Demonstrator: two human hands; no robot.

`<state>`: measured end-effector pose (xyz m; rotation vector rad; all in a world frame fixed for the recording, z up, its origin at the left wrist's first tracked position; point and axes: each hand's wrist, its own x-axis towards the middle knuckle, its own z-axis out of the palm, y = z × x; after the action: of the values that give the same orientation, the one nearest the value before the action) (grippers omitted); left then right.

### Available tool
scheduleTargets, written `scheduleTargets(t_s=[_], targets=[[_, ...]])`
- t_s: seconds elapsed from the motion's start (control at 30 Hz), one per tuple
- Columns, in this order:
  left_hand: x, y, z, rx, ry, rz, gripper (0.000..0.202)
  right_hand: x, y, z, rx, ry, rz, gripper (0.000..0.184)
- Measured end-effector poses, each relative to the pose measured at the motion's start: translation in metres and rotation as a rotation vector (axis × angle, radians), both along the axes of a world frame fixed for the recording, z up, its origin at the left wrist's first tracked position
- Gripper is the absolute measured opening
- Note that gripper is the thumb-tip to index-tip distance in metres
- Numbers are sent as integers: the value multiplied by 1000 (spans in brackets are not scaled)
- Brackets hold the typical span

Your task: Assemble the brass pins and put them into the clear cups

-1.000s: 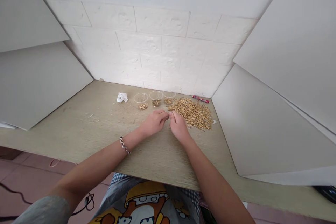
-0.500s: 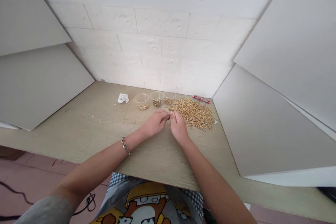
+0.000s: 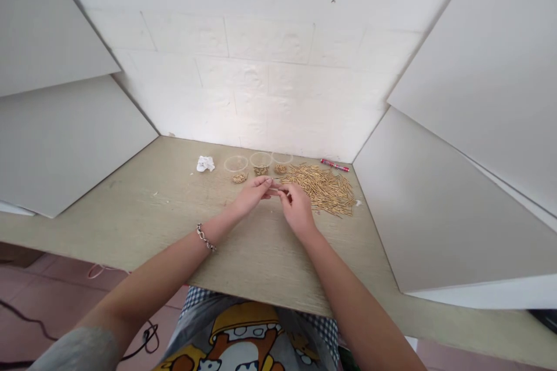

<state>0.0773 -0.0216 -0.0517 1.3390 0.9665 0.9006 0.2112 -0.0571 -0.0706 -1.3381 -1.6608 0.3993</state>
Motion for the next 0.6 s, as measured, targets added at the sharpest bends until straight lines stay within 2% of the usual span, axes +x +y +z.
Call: scheduleTargets(t_s=[0.3,0.4,0.6], targets=[[0,-3,-1,-80,-58,-56,27,4,0,-2,67,-115,-93,12],[1,-3,-1,-112,-81,-45,27,5,1,-1,83,-245,-151,17],[3,-3,-2,-144,-73,-27,22,1,-1,-2,102,-553,-156,21]])
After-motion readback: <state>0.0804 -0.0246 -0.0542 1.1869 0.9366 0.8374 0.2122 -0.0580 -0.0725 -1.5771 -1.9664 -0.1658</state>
